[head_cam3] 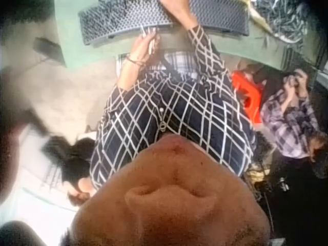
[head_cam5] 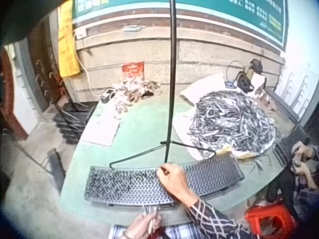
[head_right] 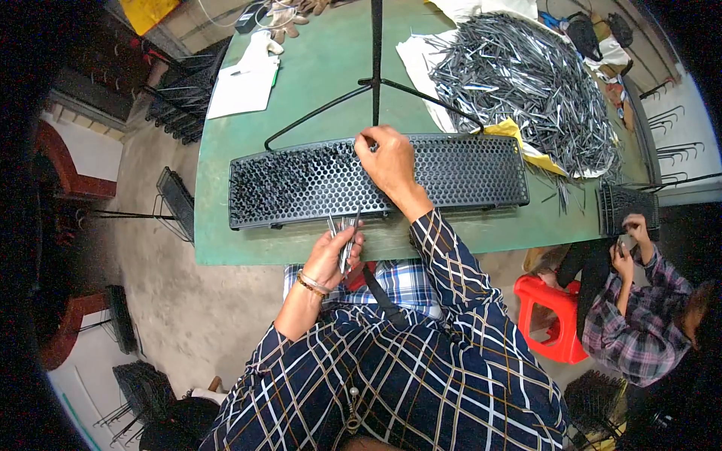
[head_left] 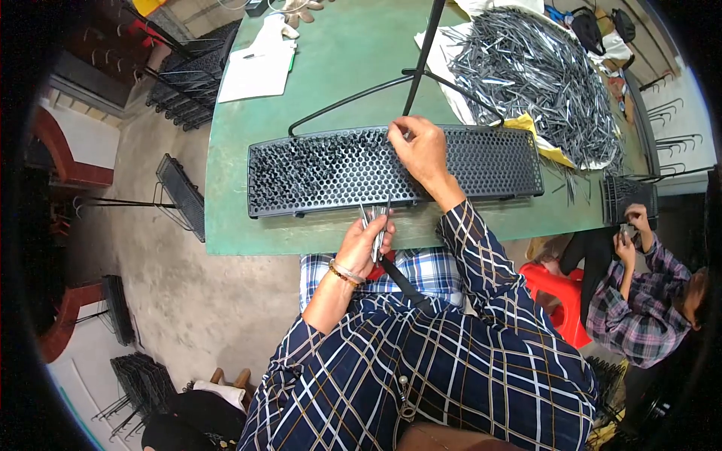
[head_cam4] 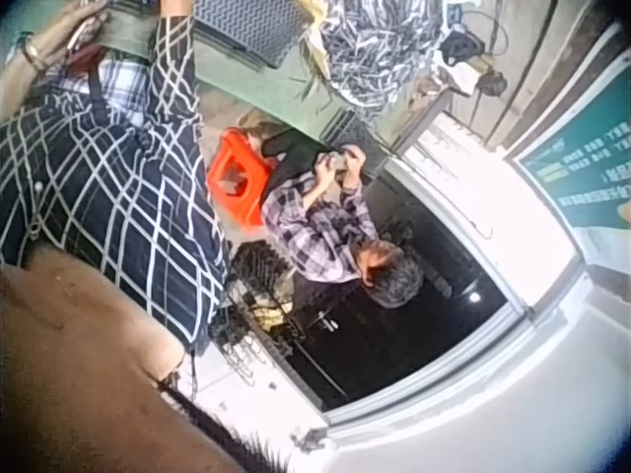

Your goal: Assembling small metal components into a perforated grill frame by hand.

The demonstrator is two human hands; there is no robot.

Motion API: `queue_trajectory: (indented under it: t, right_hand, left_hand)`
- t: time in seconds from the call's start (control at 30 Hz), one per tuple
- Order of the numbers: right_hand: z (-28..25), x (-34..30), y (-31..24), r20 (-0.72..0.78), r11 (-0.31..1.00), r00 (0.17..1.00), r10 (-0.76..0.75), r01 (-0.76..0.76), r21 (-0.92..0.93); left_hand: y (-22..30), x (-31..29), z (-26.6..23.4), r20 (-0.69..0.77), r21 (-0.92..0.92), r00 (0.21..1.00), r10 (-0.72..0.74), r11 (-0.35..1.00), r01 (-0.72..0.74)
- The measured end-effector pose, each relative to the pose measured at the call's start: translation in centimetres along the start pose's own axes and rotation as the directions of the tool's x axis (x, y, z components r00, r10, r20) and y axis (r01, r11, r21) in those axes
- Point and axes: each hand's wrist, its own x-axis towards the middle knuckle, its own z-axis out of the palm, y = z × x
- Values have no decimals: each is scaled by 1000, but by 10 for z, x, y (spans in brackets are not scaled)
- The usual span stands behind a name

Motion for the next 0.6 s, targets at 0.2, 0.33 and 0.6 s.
queue_trajectory:
  t: [0.2, 0.33, 0.6]
  right_hand:
    - [-3, -10, -1, 42, 977, 977, -210, 211, -19]
    - [-3, -10, -3, 42, 956, 958, -284, 287, -57]
    - [-9, -13, 0, 148, 970, 967, -205, 221, -102]
  left_hand:
    - [0, 3, -5, -29, 55, 999, 18, 998, -17]
    - [1, 0, -3, -15, 57, 1000, 22, 998, -21]
    - [2, -1, 1, -7, 62, 999, 48, 997, -47]
